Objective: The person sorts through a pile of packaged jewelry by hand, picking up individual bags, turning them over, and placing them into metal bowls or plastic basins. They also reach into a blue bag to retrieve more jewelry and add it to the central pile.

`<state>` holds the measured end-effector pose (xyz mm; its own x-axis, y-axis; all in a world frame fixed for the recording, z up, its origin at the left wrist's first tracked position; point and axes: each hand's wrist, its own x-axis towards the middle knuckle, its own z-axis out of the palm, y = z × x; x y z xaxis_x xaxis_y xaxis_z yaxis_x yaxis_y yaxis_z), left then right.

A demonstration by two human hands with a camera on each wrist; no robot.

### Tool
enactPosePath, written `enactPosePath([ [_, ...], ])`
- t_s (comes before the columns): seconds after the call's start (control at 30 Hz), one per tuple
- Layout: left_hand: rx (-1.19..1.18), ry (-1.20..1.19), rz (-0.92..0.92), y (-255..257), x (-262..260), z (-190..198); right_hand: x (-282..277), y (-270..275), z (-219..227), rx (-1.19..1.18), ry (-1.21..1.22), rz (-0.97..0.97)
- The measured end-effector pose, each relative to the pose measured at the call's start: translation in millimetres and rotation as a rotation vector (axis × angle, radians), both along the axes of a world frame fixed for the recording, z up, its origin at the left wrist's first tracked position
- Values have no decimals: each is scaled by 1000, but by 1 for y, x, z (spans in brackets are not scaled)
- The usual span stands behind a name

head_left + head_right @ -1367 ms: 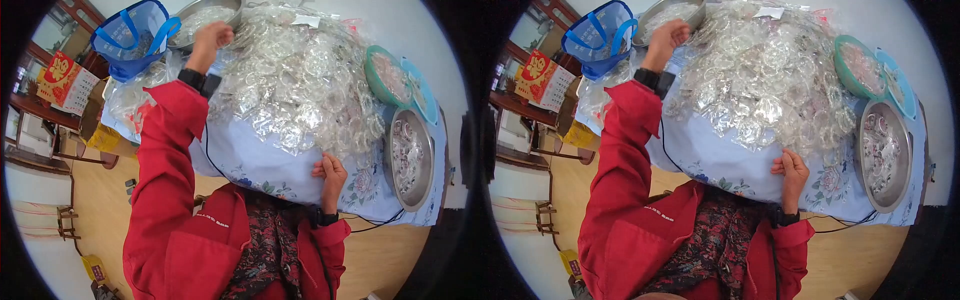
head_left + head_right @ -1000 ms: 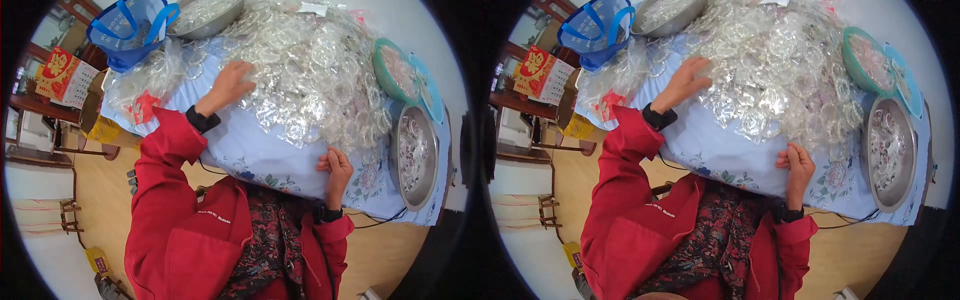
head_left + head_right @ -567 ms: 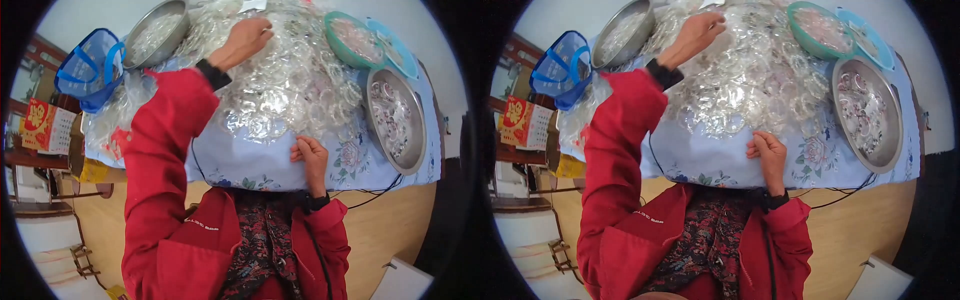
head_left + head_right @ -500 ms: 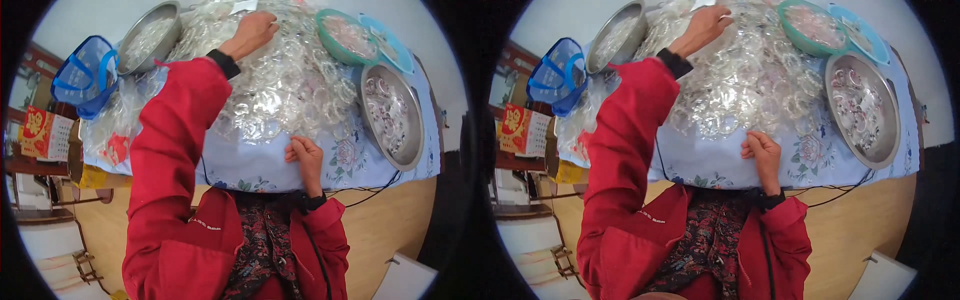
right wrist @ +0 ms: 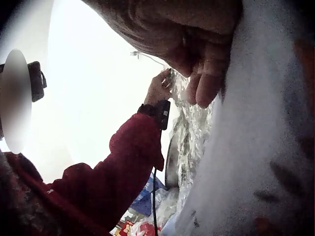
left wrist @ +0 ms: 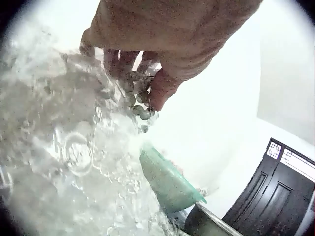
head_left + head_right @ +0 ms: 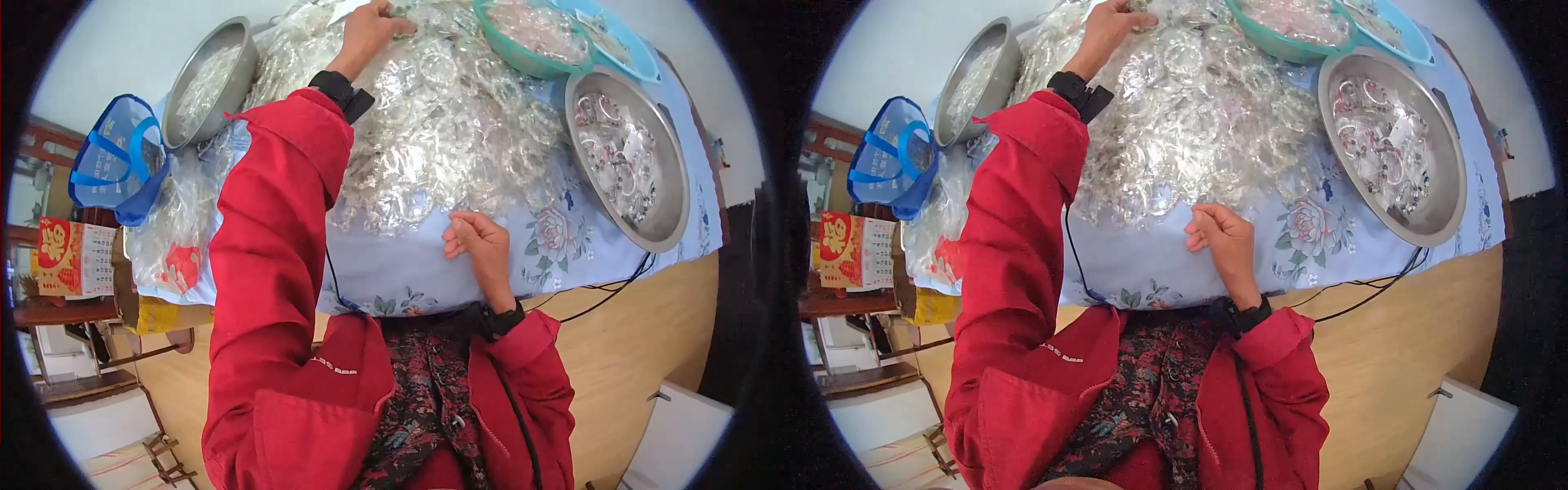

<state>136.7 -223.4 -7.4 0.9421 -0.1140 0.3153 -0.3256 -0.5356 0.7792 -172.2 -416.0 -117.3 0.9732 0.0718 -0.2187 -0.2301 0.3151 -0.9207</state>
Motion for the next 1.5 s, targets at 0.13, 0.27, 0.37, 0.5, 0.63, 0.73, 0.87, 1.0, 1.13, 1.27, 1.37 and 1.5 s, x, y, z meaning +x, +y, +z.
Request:
enactPosePath([
  [0.13, -246, -47, -125, 21, 6, 3, 0, 1, -1, 6, -24, 2],
  [0.27, -398, -73, -166, 17, -39, 43, 0, 2, 2, 18, -38, -2],
  [0.37, -457, 8, -177, 1, -99, 68, -1, -3, 10, 5, -22, -3],
  [0.5, -181, 337, -357, -18, -160, 30, -1, -6, 16, 125, -64, -89],
  [0.63, -151, 505, -531, -32, -210, -30, -4, -10, 13, 213, -46, -131],
  [0.73, -194, 543, -627, -29, -222, -51, -2, -10, 8, 157, -34, -63],
  [0.87, -173, 356, -435, -11, -218, -46, 1, -11, 4, 239, -51, -133],
  [1.0, 107, -213, -46, 1, -216, -39, 0, -10, 5, 248, -40, -122],
  [1.13, -122, 65, -180, -18, -241, -43, 1, -11, 5, 240, -54, -114],
  [1.27, -294, 312, -284, -34, -253, -63, -1, -10, 6, 247, -51, -111],
  [1.37, -403, 522, -372, -39, -253, -70, 0, -11, 7, 190, -47, -80],
  [1.5, -530, 606, -246, -34, -251, -66, 1, -8, 6, 264, -69, -100],
])
